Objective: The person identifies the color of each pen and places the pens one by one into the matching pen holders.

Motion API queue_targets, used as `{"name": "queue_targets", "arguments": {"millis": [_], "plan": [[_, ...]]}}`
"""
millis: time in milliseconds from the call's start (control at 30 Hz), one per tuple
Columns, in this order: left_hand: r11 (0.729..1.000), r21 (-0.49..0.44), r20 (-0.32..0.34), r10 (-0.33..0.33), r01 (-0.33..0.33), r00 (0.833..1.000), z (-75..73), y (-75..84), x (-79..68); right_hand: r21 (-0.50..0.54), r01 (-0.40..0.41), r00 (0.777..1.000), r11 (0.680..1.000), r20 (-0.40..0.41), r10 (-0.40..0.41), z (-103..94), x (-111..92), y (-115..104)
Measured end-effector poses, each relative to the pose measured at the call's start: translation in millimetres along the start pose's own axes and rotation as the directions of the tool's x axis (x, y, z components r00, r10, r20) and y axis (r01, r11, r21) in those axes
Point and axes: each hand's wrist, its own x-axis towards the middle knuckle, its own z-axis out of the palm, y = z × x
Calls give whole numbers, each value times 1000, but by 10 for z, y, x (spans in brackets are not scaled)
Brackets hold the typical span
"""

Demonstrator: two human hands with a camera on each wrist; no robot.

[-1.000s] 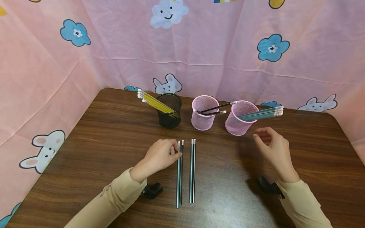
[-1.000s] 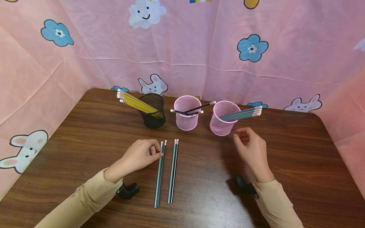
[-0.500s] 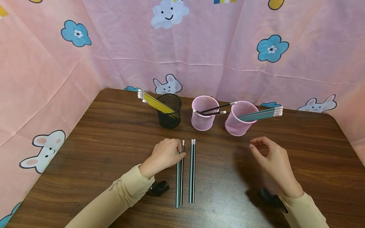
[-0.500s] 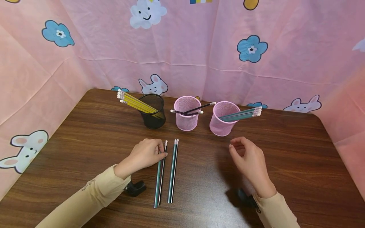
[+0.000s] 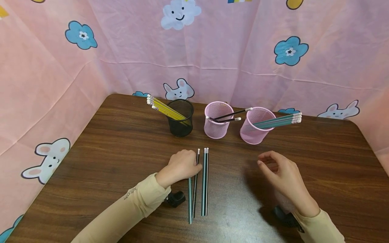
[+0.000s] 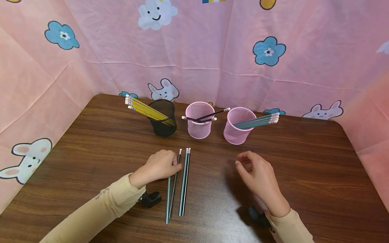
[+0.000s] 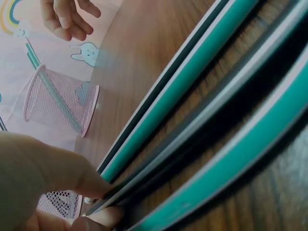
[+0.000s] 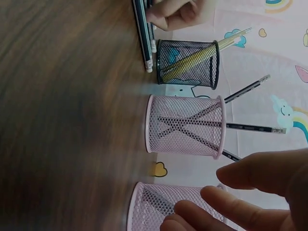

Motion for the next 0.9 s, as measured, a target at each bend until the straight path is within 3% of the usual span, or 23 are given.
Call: {"name": "queue_targets", "arguments": {"millis": [300, 633, 733, 900], "plan": [[998, -53, -110, 41, -47, 993, 55, 42, 6, 24, -18, 999, 1000, 40, 17, 48, -12, 32], [974, -183, -239, 84, -130, 967, -34, 136, -50, 31, -47, 996, 998, 80, 44, 74, -38, 41], [963, -209, -296, 102, -169, 950, -68, 167, -79, 31, -51, 994, 998, 96, 48, 76, -36, 33], [940, -221, -424, 146, -258, 894, -135, 214, -127, 40, -48, 993, 998, 105, 44, 83, -31, 15]]}}
